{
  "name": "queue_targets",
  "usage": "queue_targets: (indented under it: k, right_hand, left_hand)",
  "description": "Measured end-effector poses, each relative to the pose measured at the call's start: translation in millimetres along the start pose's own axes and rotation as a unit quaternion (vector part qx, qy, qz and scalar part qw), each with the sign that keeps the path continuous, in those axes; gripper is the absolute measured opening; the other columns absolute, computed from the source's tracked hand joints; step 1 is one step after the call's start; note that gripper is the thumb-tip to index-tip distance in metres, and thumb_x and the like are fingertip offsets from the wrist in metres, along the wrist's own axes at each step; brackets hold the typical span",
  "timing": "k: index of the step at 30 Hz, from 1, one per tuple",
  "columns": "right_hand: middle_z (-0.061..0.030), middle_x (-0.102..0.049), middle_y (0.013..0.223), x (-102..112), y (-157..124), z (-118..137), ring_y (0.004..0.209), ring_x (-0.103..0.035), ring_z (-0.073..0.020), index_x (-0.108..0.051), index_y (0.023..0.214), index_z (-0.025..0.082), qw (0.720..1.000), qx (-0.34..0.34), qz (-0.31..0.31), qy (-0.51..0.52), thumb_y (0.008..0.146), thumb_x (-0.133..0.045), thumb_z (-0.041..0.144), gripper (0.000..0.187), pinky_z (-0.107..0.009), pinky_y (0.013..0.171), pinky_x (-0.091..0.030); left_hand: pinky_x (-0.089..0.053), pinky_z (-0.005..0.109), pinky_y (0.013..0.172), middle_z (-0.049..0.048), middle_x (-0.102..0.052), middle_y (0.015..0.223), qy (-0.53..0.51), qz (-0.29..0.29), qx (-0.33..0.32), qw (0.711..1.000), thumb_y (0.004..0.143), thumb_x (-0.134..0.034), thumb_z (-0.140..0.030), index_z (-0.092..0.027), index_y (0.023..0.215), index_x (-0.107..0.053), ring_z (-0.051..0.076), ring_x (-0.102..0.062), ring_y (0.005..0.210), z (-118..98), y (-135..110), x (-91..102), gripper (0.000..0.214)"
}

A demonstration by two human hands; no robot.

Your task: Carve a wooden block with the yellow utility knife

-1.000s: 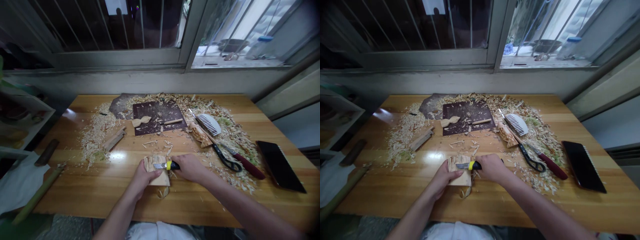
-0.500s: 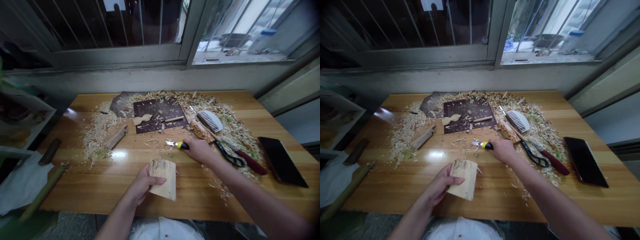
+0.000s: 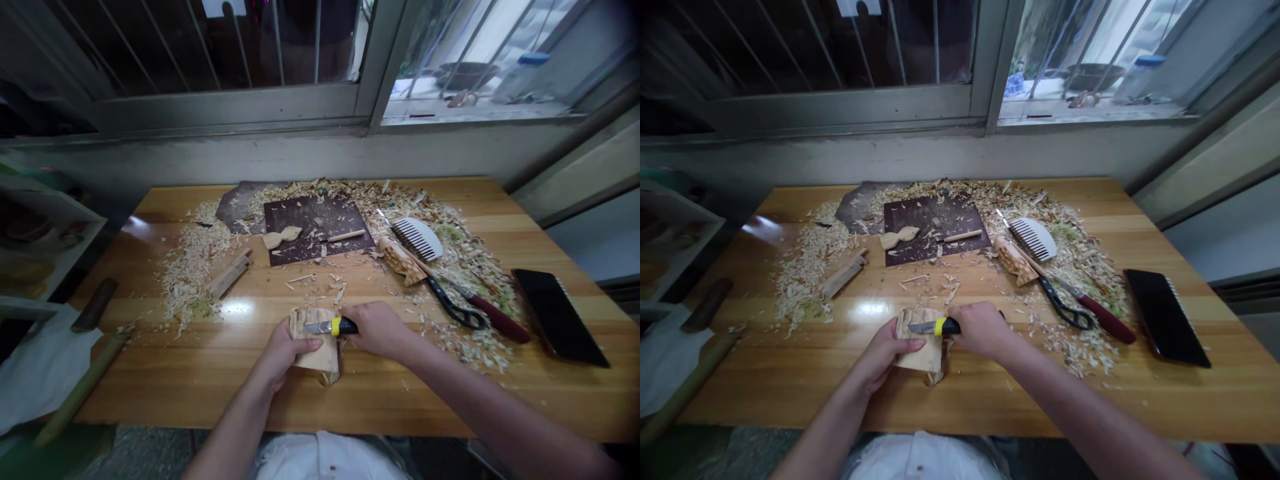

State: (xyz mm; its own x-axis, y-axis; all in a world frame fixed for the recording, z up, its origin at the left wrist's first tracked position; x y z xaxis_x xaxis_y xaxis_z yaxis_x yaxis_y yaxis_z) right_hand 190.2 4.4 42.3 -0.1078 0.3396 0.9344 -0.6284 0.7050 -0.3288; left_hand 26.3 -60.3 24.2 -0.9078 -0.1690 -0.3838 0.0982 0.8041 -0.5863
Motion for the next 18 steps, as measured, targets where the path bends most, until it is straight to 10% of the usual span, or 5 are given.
queue_targets:
  k: [18]
  right_hand:
    - [-0.0045, -0.066, 0.08, -1.3, 8.1, -7.2, 0.073, -0.06, -0.0185, -0.058, 0.083, 0.021, 0.999, -0.017, -0.028, -0.006, 0.071, -0.049, 0.03, 0.017, -0.024, 0.058, -0.033]
  left_hand:
    - [-0.044, 0.032, 0.076, 0.0073, -0.065, 0.088, 0.028, -0.002, -0.002, 1.0, 0.049, -0.073, -0.014, -0.012, 0.098, -0.054, 0.021, -0.06, 0.081, -7.6, -2.2, -5.0, 0.052]
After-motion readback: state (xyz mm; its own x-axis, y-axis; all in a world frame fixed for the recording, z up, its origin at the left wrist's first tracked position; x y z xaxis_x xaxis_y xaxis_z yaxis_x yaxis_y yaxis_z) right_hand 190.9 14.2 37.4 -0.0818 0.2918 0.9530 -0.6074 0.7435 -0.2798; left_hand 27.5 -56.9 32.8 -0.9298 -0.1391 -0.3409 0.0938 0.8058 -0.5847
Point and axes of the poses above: each hand's wrist, its own y-axis towards the middle knuckle, its own x-axis out of the back of the hand, z = x × y, the point moved 2 cm from there along y, towards the middle knuckle
